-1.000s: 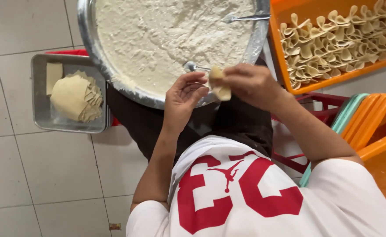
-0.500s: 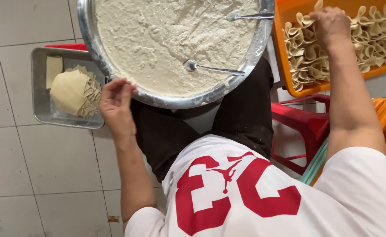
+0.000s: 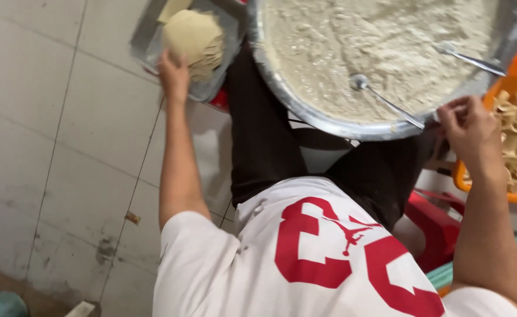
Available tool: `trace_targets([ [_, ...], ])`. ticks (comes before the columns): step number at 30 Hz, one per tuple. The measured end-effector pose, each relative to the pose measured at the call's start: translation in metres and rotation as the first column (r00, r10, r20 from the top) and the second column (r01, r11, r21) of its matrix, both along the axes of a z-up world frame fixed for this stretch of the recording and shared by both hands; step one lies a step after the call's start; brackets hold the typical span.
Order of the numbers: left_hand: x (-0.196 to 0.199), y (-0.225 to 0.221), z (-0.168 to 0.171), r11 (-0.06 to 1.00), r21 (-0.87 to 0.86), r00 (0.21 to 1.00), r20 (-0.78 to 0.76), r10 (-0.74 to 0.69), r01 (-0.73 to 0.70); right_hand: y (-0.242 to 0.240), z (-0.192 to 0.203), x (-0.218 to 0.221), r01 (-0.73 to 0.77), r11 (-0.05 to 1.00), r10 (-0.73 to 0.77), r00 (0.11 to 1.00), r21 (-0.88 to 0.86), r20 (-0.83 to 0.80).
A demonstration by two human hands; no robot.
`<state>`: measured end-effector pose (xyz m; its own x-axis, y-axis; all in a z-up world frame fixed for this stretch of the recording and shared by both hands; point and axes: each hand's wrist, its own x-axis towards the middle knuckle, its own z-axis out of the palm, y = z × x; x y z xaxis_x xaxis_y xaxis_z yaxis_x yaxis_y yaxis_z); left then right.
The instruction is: Manually assembling wontons by scooping filling onto wrappers and folding them into a specific shape.
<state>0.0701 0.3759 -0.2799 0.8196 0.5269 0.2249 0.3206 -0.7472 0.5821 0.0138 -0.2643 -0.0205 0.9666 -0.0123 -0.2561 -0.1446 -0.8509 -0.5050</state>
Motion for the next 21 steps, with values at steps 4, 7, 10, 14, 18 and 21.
trace_targets([
  [4, 0.003, -0.025, 0.062, 0.989, -0.127, 0.995, -0.073, 0.064, -0.073, 0.057, 0.043, -0.008, 0.125, 0.984, -0.101, 0.978, 0.126, -0.183],
  [7, 0.012, -0.004, 0.045, 0.986, -0.091, 0.986, -0.104, 0.129, -0.138, 0.06, 0.029, -0.007, 0.129, 0.98, -0.099, 0.977, 0.153, -0.186],
  [10, 0.019, 0.017, 0.026, 0.983, -0.113, 0.983, -0.128, 0.131, -0.146, 0.049, -0.005, -0.002, -0.112, 0.953, 0.122, 0.992, -0.281, 0.017],
  [14, 0.023, 0.02, 0.033, 0.825, -0.499, 0.952, -0.002, 0.305, -0.265, 0.047, -0.024, 0.003, -0.25, 0.849, 0.348, 0.928, -0.466, 0.136],
  [18, 0.018, -0.001, 0.088, 0.726, -0.586, 0.913, -0.06, 0.403, -0.359, 0.061, -0.018, 0.008, -0.364, 0.837, 0.465, 0.867, -0.408, 0.181],
  [21, 0.015, -0.007, 0.102, 0.78, -0.568, 0.95, -0.01, 0.313, -0.263, 0.066, -0.017, 0.005, -0.345, 0.765, 0.572, 0.752, -0.545, 0.327],
])
